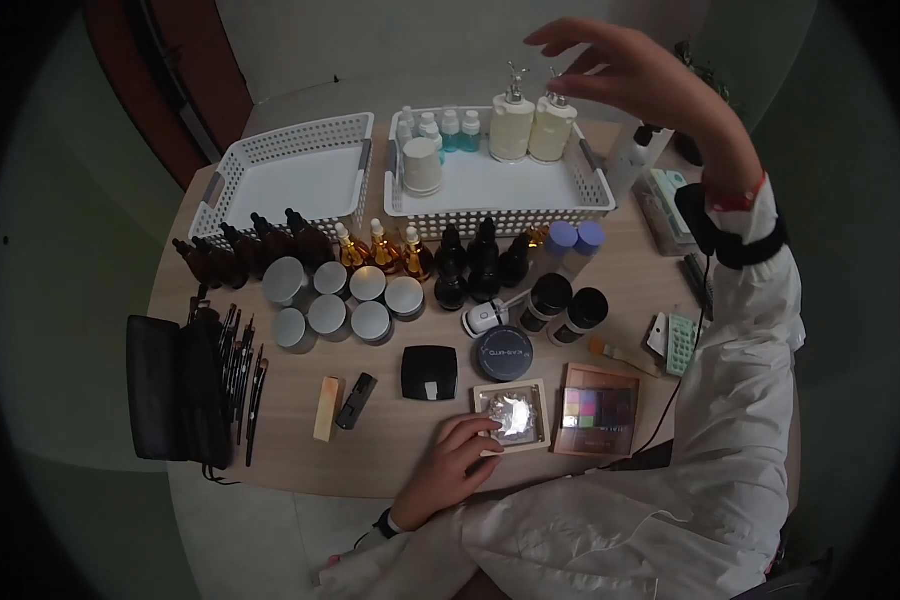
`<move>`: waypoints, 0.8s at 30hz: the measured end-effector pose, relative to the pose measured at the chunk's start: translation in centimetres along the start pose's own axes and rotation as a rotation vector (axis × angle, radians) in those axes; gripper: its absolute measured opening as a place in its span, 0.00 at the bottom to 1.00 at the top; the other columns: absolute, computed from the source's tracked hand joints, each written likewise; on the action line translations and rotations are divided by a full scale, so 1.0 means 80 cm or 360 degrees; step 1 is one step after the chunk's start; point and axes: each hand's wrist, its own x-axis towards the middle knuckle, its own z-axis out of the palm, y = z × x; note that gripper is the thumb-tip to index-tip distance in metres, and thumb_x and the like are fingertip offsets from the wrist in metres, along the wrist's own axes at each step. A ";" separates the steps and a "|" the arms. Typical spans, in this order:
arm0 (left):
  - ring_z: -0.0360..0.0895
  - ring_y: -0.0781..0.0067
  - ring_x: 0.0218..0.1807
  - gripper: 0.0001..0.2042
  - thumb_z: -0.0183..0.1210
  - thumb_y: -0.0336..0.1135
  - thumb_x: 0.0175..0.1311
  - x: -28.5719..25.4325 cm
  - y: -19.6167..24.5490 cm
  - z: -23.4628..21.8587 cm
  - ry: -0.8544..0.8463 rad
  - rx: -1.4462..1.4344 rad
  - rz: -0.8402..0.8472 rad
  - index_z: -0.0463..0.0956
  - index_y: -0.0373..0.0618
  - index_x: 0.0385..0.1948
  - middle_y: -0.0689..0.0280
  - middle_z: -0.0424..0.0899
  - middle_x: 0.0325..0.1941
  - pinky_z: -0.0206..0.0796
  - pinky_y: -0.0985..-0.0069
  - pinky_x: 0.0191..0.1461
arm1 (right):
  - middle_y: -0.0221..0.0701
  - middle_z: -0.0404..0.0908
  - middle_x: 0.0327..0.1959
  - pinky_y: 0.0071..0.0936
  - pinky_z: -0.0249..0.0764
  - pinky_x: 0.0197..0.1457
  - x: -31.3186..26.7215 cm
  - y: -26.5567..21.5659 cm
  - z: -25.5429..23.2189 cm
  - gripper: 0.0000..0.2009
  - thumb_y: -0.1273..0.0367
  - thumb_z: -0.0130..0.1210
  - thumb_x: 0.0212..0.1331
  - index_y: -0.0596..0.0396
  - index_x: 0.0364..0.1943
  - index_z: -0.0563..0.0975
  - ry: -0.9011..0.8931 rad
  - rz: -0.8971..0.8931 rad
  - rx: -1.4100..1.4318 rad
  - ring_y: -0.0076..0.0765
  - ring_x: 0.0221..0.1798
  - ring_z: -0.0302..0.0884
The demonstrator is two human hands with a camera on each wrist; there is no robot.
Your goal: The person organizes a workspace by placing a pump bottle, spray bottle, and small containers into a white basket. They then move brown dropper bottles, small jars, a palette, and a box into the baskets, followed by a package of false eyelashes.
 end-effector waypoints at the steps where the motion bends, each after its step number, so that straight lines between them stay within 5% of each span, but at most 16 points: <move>1: 0.68 0.59 0.58 0.09 0.64 0.27 0.50 0.000 0.001 0.002 -0.0027 -0.0014 -0.0008 0.76 0.44 0.33 0.63 0.75 0.51 0.61 0.64 0.60 | 0.39 0.77 0.48 0.30 0.79 0.46 -0.034 -0.011 -0.015 0.20 0.64 0.60 0.57 0.51 0.53 0.73 0.0077 -0.0029 0.0105 0.38 0.46 0.81; 9: 0.69 0.57 0.55 0.10 0.64 0.27 0.50 -0.005 0.005 0.016 0.0025 0.0262 0.0021 0.76 0.43 0.35 0.63 0.76 0.46 0.63 0.65 0.58 | 0.34 0.79 0.42 0.26 0.75 0.46 -0.240 -0.123 -0.035 0.22 0.72 0.65 0.47 0.58 0.50 0.76 0.0304 0.0285 0.0189 0.31 0.45 0.77; 17: 0.66 0.53 0.58 0.12 0.69 0.30 0.45 -0.003 0.012 0.023 0.0103 0.0512 -0.0052 0.74 0.43 0.30 0.59 0.72 0.51 0.63 0.62 0.57 | 0.35 0.79 0.32 0.27 0.72 0.43 -0.318 -0.124 -0.020 0.12 0.81 0.59 0.46 0.64 0.38 0.78 0.1217 0.0577 0.0425 0.29 0.36 0.76; 21: 0.61 0.46 0.64 0.14 0.70 0.32 0.45 -0.001 0.009 0.025 0.0164 0.0427 -0.0096 0.72 0.44 0.27 0.56 0.66 0.57 0.61 0.60 0.60 | 0.34 0.79 0.30 0.25 0.72 0.41 -0.316 -0.103 -0.019 0.07 0.81 0.59 0.48 0.64 0.34 0.78 0.1236 0.0715 0.0439 0.28 0.35 0.77; 24: 0.60 0.45 0.65 0.14 0.70 0.32 0.46 -0.001 0.008 0.025 0.0132 0.0405 -0.0108 0.71 0.44 0.27 0.56 0.66 0.57 0.60 0.59 0.62 | 0.33 0.77 0.30 0.23 0.72 0.36 -0.283 -0.065 -0.016 0.08 0.78 0.60 0.50 0.61 0.36 0.77 0.0783 0.0473 0.0276 0.28 0.34 0.77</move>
